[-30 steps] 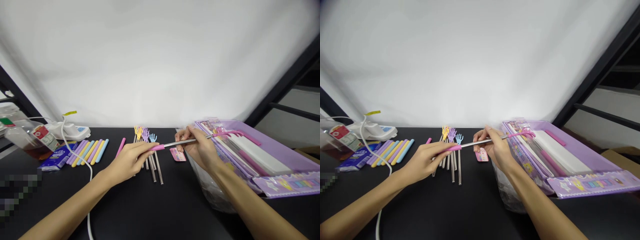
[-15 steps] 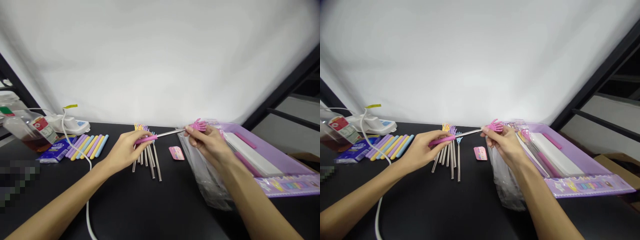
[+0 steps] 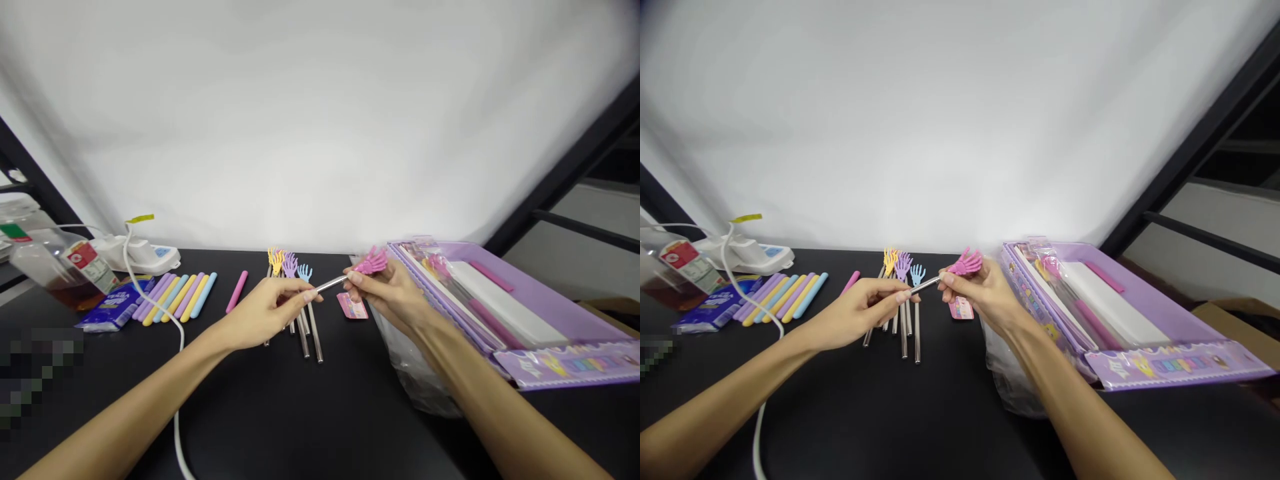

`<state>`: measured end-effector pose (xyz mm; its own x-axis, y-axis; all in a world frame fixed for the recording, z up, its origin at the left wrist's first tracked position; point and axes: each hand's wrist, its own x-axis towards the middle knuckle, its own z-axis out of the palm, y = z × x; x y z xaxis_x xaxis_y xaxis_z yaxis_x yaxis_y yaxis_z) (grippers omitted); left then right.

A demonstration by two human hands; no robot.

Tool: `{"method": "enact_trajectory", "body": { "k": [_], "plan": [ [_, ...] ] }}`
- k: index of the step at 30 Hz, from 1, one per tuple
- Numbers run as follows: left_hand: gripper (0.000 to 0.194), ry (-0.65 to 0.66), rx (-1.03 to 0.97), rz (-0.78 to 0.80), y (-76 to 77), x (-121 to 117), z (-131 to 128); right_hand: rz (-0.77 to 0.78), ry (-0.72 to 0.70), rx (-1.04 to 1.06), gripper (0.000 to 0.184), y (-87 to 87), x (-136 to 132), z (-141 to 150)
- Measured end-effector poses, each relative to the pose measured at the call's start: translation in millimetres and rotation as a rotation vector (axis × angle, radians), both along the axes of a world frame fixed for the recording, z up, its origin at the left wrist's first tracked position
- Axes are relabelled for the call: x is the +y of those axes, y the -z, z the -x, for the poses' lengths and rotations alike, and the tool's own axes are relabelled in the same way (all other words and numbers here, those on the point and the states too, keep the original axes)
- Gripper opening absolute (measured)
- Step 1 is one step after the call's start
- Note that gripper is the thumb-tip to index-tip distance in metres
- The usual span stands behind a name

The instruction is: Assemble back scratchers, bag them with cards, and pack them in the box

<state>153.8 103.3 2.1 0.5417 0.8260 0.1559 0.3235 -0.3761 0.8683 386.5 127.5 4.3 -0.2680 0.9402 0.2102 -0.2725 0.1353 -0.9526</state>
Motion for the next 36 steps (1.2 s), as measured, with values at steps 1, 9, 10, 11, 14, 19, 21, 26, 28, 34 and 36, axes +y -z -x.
{"method": "enact_trajectory", "body": {
  "k": [1, 9, 10, 11, 14, 19, 21, 26, 28, 34, 36],
  "plan": [
    [0.041, -0.019, 0.022, -0.035, 0.9, 1, -1, 0.020, 0.005, 0.035, 0.023, 1.3, 0, 3],
    [0.028, -0.192, 0.306, -0.621, -0.3, 8, -20, -0.030, 0.046, 0.004, 0.024, -3.7, -9, 16],
    [0.028, -0.192, 0.327, -0.656, -2.0, 10, -19, -0.037, 0.092, 0.022, 0.025, -5.6, -9, 14],
    [0.029, -0.189, 0.343, -0.676, -3.8, 12, -17, -0.043, 0.145, 0.049, 0.026, -7.8, -7, 12],
    [0.028, -0.194, 0.375, -0.690, -10.3, 19, -6, -0.076, 0.329, 0.179, 0.031, -14.0, -1, 2],
    [0.026, -0.173, 0.423, -0.717, -25.0, 29, -28, -0.074, 0.398, 0.308, 0.033, -14.4, 5, -5],
    [0.026, -0.137, 0.424, -0.743, -29.6, 35, -45, -0.045, 0.361, 0.308, 0.032, -14.1, 7, -8],
    [0.023, -0.191, 0.421, -0.925, -14.3, 52, -26, -0.053, 0.658, 0.509, 0.029, -29.8, 13, -51],
    [0.022, -0.285, 0.433, -1.014, -1.6, 55, -3, -0.119, 0.793, 0.587, 0.030, -36.8, 15, -72],
    [0.021, -0.239, 0.473, -1.173, -2.0, 51, -17, -0.096, 0.735, 0.502, 0.033, -34.2, 10, -69],
    [0.023, -0.218, 0.469, -1.239, -11.0, 50, -42, -0.098, 0.696, 0.486, 0.033, -29.2, 7, -58]
  ]
}}
